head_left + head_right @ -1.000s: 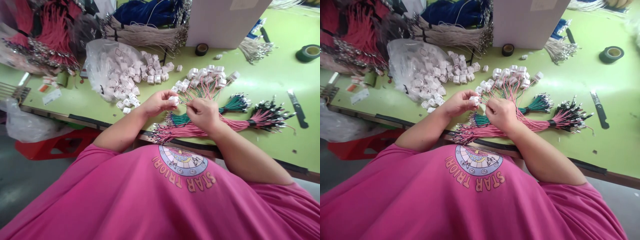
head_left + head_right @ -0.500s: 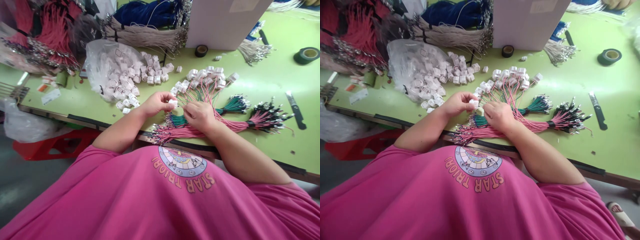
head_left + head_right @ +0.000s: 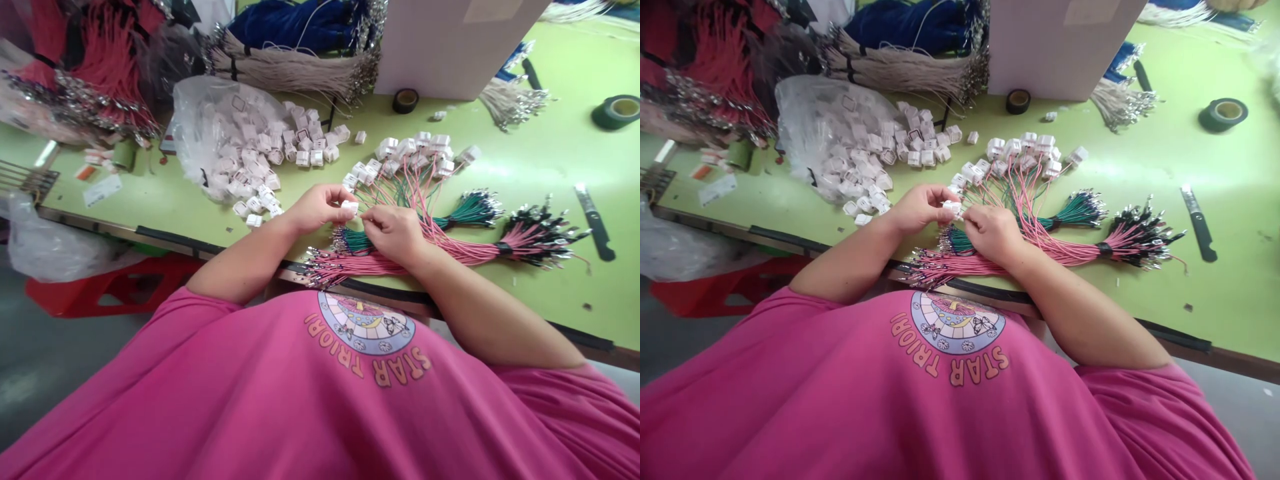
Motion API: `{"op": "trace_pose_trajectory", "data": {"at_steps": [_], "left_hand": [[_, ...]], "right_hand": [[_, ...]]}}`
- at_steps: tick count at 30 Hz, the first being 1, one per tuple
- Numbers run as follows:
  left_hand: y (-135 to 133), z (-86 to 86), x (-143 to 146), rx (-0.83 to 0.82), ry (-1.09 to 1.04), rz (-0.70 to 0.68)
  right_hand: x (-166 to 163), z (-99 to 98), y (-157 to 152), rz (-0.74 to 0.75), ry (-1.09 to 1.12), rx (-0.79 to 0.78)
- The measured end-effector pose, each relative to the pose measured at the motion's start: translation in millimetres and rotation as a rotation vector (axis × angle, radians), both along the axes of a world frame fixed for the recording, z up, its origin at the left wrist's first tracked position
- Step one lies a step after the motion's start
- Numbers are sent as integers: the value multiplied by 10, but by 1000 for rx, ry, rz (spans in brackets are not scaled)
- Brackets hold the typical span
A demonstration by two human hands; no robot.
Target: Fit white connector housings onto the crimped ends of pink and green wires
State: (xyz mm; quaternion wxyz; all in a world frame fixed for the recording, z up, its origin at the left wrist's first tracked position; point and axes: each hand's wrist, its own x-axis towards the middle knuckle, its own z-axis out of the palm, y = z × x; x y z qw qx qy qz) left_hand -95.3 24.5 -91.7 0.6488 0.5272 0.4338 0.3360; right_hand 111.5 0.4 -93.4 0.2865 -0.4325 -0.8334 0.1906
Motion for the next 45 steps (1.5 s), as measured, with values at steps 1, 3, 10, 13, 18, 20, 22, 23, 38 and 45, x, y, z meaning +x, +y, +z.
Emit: {"op": "trace_pose_trajectory", "data": {"at_steps": [1, 3, 10, 13, 18, 20, 22, 23, 38, 45], "left_hand": [[-4, 8, 7, -5, 3, 2], [-9, 25, 18, -13, 12, 0], [-13, 22, 30, -52, -15, -33], [-1, 11, 44, -49, -10, -29], [83, -36, 84, 81, 104, 101], [146, -70, 92, 167, 158, 193], [228, -117, 92, 264, 218, 282], [272, -145, 93, 307, 247, 316], [-51, 410, -961, 523, 1014, 104], [-510, 20, -1152, 679, 1256, 119]], "right_hand": [[-8, 4, -5, 11, -9, -6], [-20, 12, -16, 11, -12, -19], [-16, -14, -24, 3, 8, -22], [-17, -35, 15, -2, -21, -19], [50, 39, 168, -19, -56, -106], [114, 101, 203, -31, -42, -87], [170, 154, 201, -28, -32, -17], [186, 171, 189, 2, -44, 6], [51, 0, 217, 116, -211, -226], [36, 27, 191, 37, -141, -232]]}}
